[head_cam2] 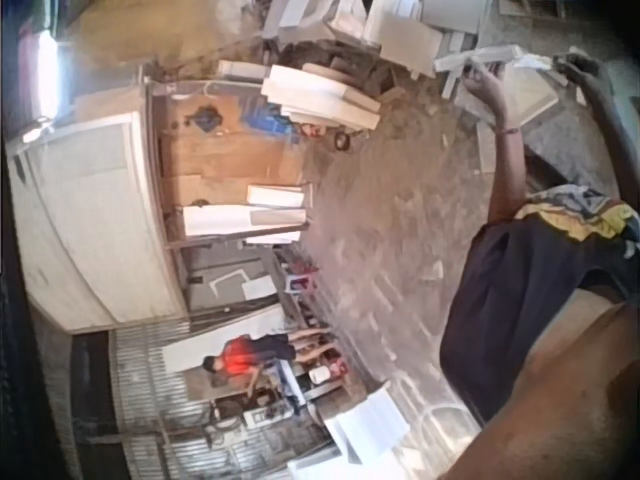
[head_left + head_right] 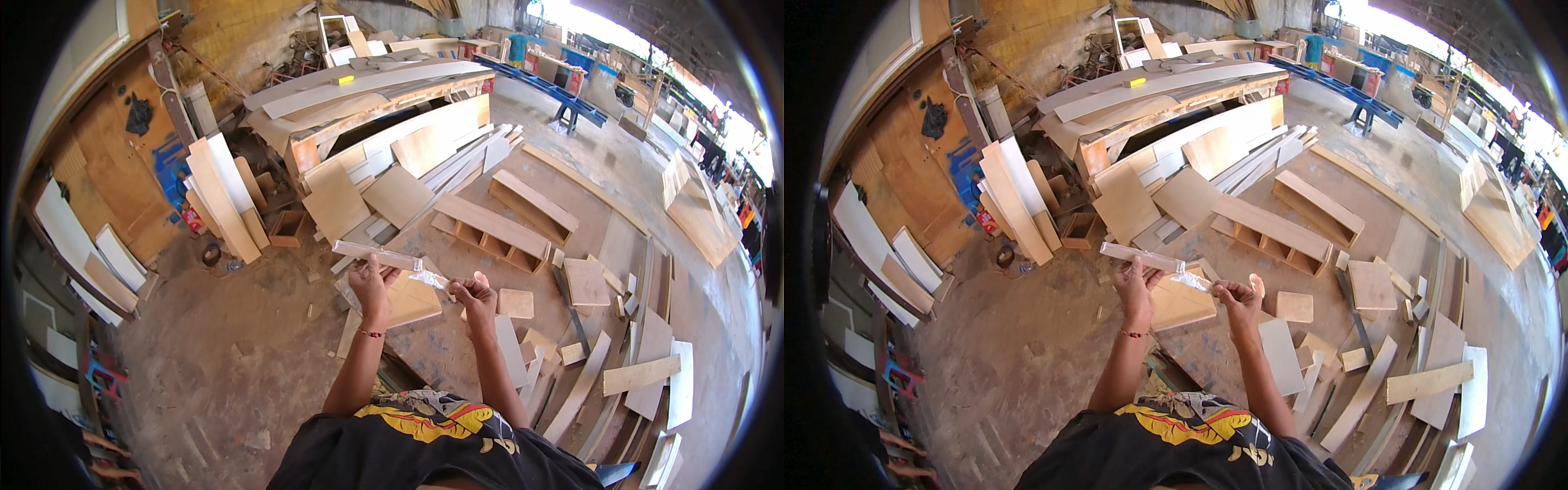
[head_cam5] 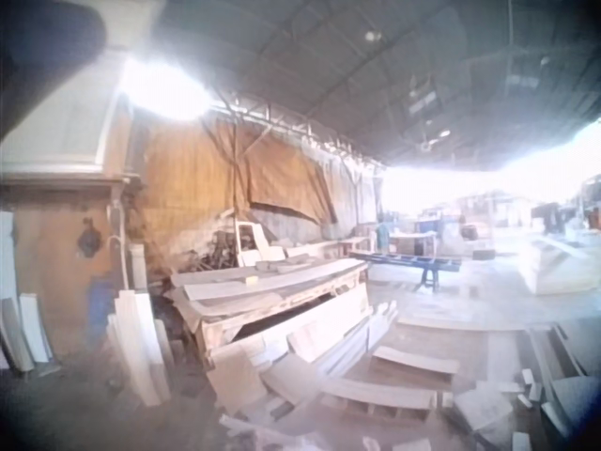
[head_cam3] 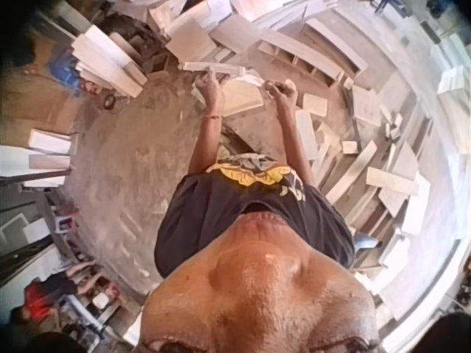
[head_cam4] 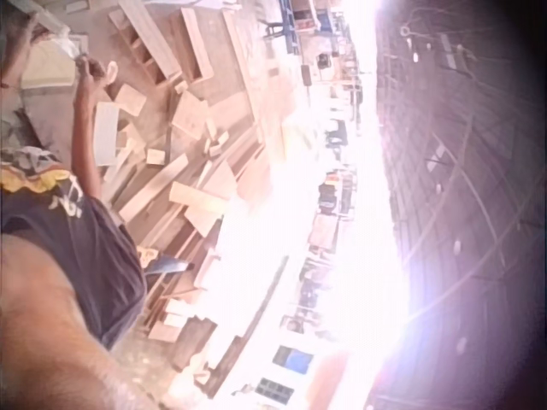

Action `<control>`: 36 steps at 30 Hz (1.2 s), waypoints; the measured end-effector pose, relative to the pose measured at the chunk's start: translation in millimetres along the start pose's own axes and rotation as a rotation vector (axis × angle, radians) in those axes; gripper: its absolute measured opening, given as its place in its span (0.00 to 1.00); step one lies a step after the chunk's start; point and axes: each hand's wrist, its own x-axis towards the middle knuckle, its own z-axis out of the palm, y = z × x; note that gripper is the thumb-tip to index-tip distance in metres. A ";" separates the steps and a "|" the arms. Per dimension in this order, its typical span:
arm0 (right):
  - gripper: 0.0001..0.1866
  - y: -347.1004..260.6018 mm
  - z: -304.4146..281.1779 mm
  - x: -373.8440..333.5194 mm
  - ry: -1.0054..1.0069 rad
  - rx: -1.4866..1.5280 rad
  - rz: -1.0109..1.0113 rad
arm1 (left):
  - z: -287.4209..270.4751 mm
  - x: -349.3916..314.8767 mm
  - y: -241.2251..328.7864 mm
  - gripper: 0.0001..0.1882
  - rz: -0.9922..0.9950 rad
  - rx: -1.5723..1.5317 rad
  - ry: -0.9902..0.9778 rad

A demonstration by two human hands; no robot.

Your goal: The person applies glue to thin wooden strips and attaches them to the edges of a square wooden panel.

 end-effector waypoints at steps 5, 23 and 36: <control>0.04 -2.9 -2.7 1.0 -0.026 0.010 -0.049 | -7.1 2.1 -7.0 0.13 0.013 0.019 -0.002; 0.05 -0.7 -15.7 14.2 0.094 0.058 -0.054 | 10.6 -3.7 -8.8 0.09 -0.008 0.000 -0.006; 0.06 1.0 -13.3 10.1 -0.092 0.405 0.189 | -8.1 10.3 -15.3 0.10 -0.103 -0.101 -0.013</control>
